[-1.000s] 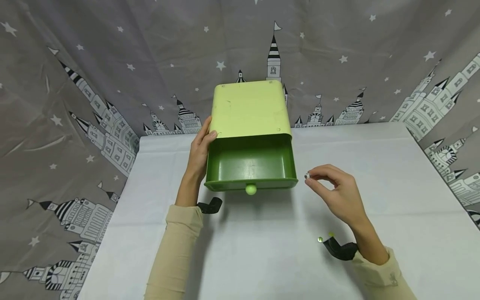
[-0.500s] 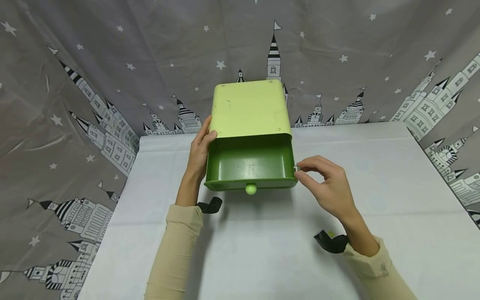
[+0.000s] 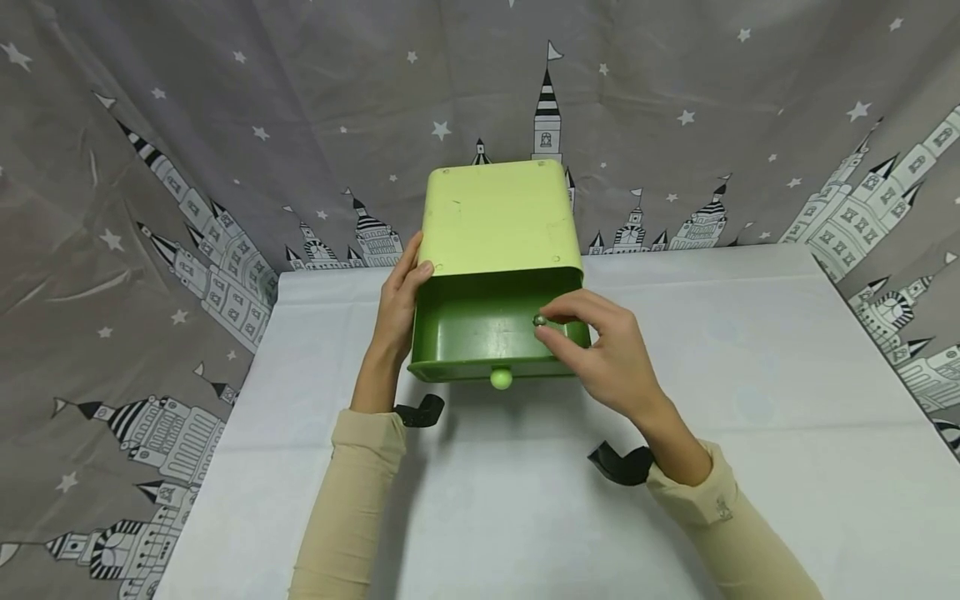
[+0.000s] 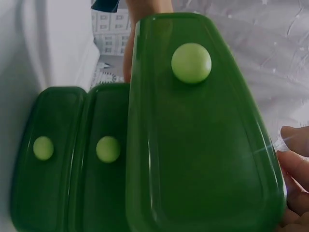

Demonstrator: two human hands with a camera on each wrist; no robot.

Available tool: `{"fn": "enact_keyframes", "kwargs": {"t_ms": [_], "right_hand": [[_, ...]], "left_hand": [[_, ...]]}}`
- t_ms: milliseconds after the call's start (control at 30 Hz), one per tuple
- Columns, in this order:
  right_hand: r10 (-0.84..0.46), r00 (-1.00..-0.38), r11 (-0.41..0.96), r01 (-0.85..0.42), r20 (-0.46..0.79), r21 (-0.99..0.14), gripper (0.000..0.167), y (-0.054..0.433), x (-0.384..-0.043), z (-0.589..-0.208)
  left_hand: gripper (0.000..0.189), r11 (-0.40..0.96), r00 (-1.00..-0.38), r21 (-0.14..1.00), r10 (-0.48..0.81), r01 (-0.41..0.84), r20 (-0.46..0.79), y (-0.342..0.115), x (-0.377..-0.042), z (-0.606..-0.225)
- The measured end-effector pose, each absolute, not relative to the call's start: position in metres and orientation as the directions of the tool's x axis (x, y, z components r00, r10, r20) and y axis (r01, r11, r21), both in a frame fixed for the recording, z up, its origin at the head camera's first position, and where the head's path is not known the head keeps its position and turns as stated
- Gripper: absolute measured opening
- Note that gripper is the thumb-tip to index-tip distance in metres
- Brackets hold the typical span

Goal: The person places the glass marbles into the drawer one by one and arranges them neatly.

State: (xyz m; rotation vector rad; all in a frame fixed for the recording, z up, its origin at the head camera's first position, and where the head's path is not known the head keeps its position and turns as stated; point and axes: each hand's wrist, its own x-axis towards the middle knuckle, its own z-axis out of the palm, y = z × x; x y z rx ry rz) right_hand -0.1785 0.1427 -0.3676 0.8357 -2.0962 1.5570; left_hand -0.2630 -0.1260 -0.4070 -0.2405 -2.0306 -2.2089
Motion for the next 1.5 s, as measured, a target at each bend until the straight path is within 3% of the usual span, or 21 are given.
{"fn": "enact_keyframes", "kwargs": {"t_ms": [467,1500], "right_hand": [[-0.278,-0.695,0.307,-0.719,0.663,-0.624,0.014,0.123,-0.187,-0.364],[-0.244,-0.72,0.268,-0.694,0.65,-0.668,0.023,0.126,-0.181,-0.365]], "left_hand": [[0.06,-0.104,-0.981,0.976,0.009,0.19,0.192,-0.126,-0.264,-0.407],[0.059,-0.108,-0.979,0.974,-0.001,0.201,0.202,-0.127,-0.263,-0.408]]}}
